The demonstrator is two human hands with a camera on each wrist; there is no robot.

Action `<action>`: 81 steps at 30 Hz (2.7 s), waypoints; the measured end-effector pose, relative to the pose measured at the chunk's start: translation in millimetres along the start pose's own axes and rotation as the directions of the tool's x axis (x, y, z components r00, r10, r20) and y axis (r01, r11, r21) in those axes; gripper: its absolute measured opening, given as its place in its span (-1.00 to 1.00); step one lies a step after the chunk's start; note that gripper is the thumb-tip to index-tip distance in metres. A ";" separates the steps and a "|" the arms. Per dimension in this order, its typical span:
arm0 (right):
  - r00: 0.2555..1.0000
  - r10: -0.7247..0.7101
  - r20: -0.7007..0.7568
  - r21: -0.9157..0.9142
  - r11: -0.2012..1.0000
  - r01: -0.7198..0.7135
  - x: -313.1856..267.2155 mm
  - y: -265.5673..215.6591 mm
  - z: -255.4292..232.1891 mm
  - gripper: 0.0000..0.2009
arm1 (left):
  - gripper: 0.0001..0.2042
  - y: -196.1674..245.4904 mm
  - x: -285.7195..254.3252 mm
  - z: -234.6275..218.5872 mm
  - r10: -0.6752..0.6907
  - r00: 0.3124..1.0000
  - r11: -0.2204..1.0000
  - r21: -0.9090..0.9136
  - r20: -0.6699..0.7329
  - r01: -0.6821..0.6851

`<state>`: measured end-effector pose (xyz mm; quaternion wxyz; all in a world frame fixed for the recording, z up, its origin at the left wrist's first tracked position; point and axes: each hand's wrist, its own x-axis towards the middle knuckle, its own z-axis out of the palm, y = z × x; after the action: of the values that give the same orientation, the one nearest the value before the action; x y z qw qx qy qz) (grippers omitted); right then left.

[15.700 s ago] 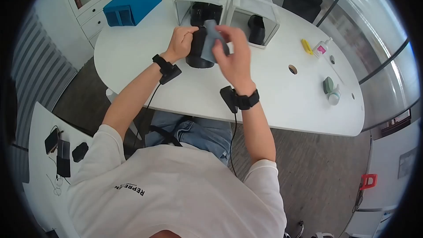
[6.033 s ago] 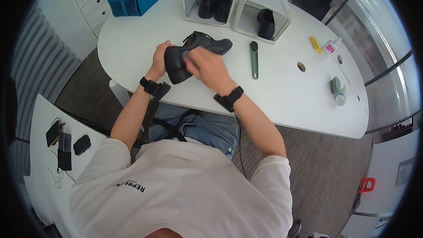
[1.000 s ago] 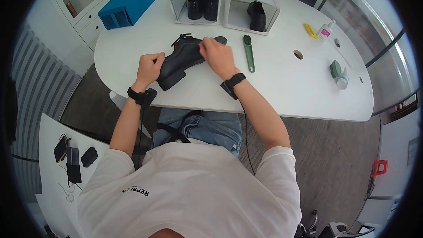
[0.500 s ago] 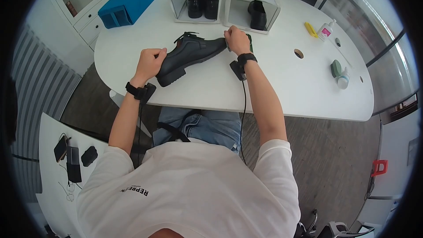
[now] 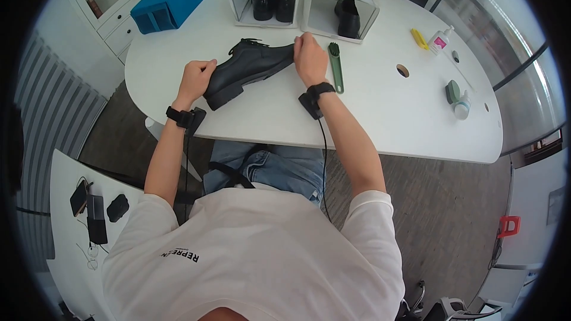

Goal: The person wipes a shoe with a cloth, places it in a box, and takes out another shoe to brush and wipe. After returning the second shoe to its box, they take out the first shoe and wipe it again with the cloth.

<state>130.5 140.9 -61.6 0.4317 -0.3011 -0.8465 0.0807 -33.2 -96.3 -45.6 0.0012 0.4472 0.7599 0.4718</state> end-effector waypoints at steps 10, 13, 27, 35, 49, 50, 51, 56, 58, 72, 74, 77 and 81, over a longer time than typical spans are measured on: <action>0.864 -0.477 0.158 0.106 0.879 0.466 -35.6 -26.1 -43.2 -0.87 | -0.63 13.1 -2.1 -3.3 0.041 0.998 0.995 0.086 0.052 -0.045; 0.867 -0.438 0.237 0.069 0.898 0.434 -21.9 -8.0 -46.1 -0.87 | -0.62 16.0 -5.8 -2.7 0.128 0.991 0.991 0.034 0.029 -0.129; 0.858 -0.269 0.438 0.154 0.963 0.223 0.7 -10.4 -31.3 -0.81 | -0.74 30.8 -19.0 4.1 0.416 0.903 0.887 0.171 0.109 -0.429; 0.909 -0.082 0.408 -0.075 0.990 0.122 -2.6 39.7 -41.9 -0.82 | -0.74 27.9 -16.1 6.6 0.447 0.888 0.876 0.147 0.107 -0.459; 0.919 -0.251 0.304 0.187 0.962 0.201 -34.1 -23.3 -47.4 -0.85 | -0.71 -1.5 -6.6 13.0 0.296 0.946 0.955 0.046 -0.133 -0.293; 0.920 -0.251 0.302 0.187 0.961 0.201 -36.6 -29.2 -46.3 -0.85 | -0.69 -3.1 -6.0 12.3 0.289 0.948 0.956 0.081 -0.130 -0.280; 0.928 -0.268 0.259 0.212 0.953 0.216 -39.3 -35.1 -46.4 -0.86 | -0.67 -4.2 -5.6 11.6 0.282 0.951 0.956 0.116 -0.128 -0.268; 0.933 -0.310 0.183 0.199 0.941 0.274 -46.2 -22.9 -56.7 -0.89 | -0.66 -6.9 -0.1 10.9 0.299 0.948 0.950 0.127 -0.112 -0.285; 0.954 -0.234 0.189 0.136 0.968 0.211 -45.5 -9.5 -63.1 -0.89 | -0.66 -5.8 -0.9 12.2 0.293 0.950 0.953 0.116 -0.113 -0.280; 0.895 -0.226 0.384 0.290 0.950 0.115 -8.2 -19.8 -22.1 -0.79 | -0.66 -3.3 -6.0 14.0 0.309 0.943 0.948 0.117 -0.123 -0.296; 0.895 -0.181 0.408 0.266 0.961 0.073 -10.1 -24.5 -24.1 -0.79 | -0.67 -3.8 -5.7 13.4 0.315 0.942 0.946 0.124 -0.116 -0.301; 0.900 -0.158 0.405 0.110 0.986 0.124 -19.7 -21.7 -39.0 -0.80 | -0.68 -4.0 -5.7 13.4 0.331 0.936 0.941 0.121 -0.122 -0.317; 0.947 -0.190 0.258 0.016 0.981 0.192 -23.5 3.8 -47.0 -0.81 | -0.69 -3.0 -10.9 15.6 0.357 0.925 0.933 0.105 -0.128 -0.345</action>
<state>179.3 124.6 -50.3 0.3219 -0.2067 -0.9210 0.0732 -22.0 -93.0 -60.9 -0.1565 0.5402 0.6839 0.4647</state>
